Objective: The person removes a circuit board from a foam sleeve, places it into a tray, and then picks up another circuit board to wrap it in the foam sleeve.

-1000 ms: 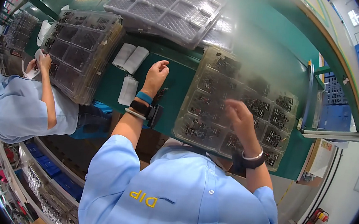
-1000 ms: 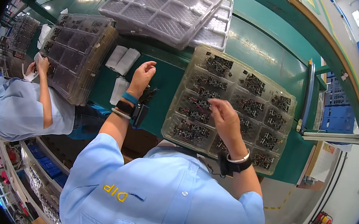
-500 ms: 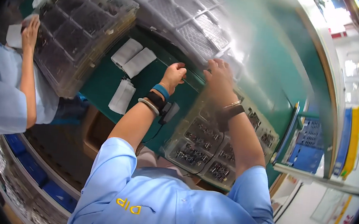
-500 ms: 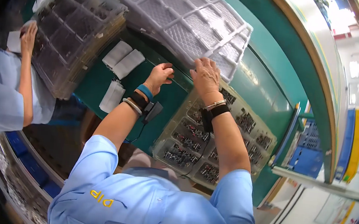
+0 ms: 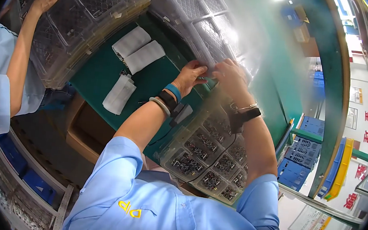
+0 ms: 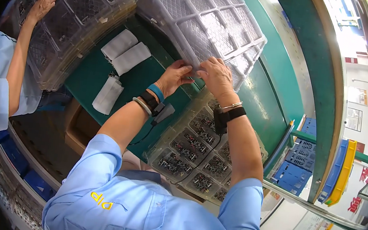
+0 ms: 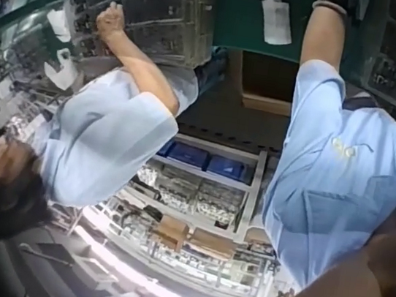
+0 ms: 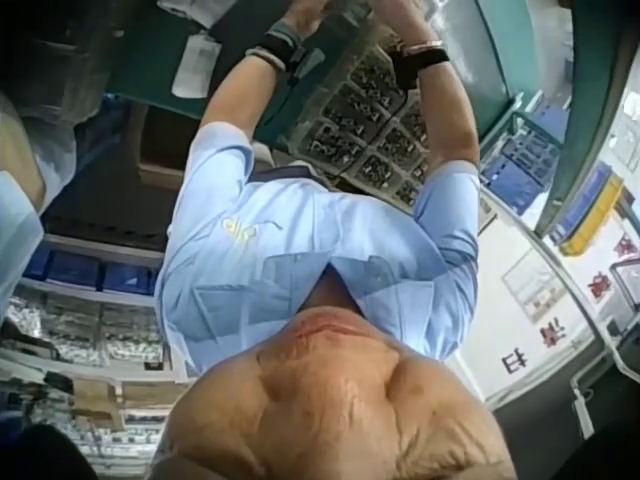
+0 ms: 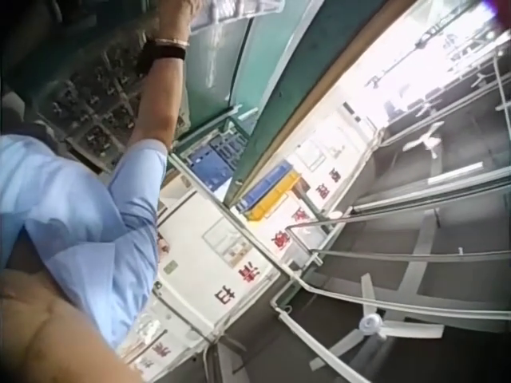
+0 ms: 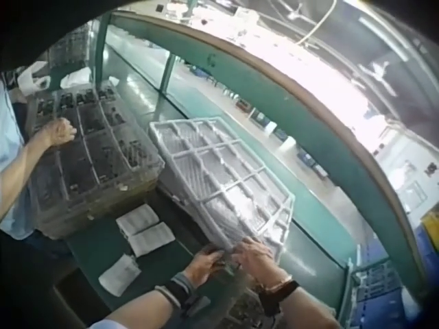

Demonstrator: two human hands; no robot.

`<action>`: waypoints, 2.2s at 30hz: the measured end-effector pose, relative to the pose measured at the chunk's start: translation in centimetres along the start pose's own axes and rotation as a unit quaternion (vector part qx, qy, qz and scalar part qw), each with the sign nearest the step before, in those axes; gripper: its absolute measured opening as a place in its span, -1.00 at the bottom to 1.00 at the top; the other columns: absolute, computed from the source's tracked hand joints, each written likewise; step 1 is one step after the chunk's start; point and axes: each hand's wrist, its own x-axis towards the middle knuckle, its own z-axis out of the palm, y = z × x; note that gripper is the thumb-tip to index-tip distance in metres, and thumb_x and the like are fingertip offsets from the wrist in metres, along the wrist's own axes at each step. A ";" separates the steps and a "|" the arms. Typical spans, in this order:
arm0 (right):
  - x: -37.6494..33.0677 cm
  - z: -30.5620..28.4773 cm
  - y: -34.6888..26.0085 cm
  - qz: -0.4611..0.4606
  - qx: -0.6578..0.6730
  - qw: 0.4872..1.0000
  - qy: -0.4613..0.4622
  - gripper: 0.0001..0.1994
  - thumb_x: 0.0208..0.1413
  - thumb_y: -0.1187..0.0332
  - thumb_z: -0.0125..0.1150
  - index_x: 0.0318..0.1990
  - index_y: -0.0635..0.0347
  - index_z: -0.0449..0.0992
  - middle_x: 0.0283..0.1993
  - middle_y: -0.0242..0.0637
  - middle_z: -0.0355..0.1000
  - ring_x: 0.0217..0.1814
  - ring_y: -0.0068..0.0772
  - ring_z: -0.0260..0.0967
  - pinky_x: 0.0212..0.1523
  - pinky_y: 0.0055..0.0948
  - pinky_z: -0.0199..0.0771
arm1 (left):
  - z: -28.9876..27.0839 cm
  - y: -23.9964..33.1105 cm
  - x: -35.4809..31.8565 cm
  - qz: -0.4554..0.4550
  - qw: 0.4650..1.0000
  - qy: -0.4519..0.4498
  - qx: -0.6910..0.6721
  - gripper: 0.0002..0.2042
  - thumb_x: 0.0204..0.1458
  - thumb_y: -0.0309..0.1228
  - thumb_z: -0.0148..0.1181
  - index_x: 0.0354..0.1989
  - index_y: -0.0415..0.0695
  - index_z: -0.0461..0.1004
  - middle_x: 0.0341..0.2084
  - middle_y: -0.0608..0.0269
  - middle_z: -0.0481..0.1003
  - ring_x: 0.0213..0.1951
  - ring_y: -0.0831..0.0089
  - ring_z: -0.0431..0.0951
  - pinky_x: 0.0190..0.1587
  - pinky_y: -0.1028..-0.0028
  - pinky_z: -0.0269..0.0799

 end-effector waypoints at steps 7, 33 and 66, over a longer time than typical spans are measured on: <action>0.2 -4.1 -0.5 -0.087 0.057 0.993 0.058 -0.67 -0.01 0.27 0.28 -0.06 0.12 0.49 -0.06 -0.23 0.39 0.07 -0.14 0.30 0.05 -0.23 0.35 | 1.5 2.5 -0.3 0.046 0.988 -0.059 -0.132 -0.83 0.15 -0.45 0.15 -0.10 -0.12 0.38 -0.20 0.23 0.51 -0.17 0.38 0.56 -0.12 0.36 0.58; 1.5 -9.6 -3.5 -0.142 -0.061 0.971 0.184 -0.65 0.03 0.39 0.25 0.01 0.11 0.46 -0.02 -0.29 0.43 -0.01 -0.19 0.42 -0.03 -0.31 0.45 | 4.7 9.4 -3.5 0.144 0.959 -0.102 -0.222 -0.66 0.04 -0.65 0.19 -0.02 -0.09 0.32 -0.21 0.29 0.47 -0.15 0.44 0.53 -0.19 0.45 0.62; 3.5 -9.0 -5.7 -0.162 -0.209 0.941 0.210 -0.57 -0.08 0.37 0.20 0.01 0.19 0.35 0.00 -0.25 0.37 0.05 -0.25 0.38 -0.08 -0.29 0.48 | 5.2 11.4 -4.5 0.204 0.967 -0.086 -0.128 -0.57 0.09 -0.59 0.16 0.11 -0.14 0.19 -0.05 0.28 0.41 -0.02 0.47 0.46 0.00 0.44 0.46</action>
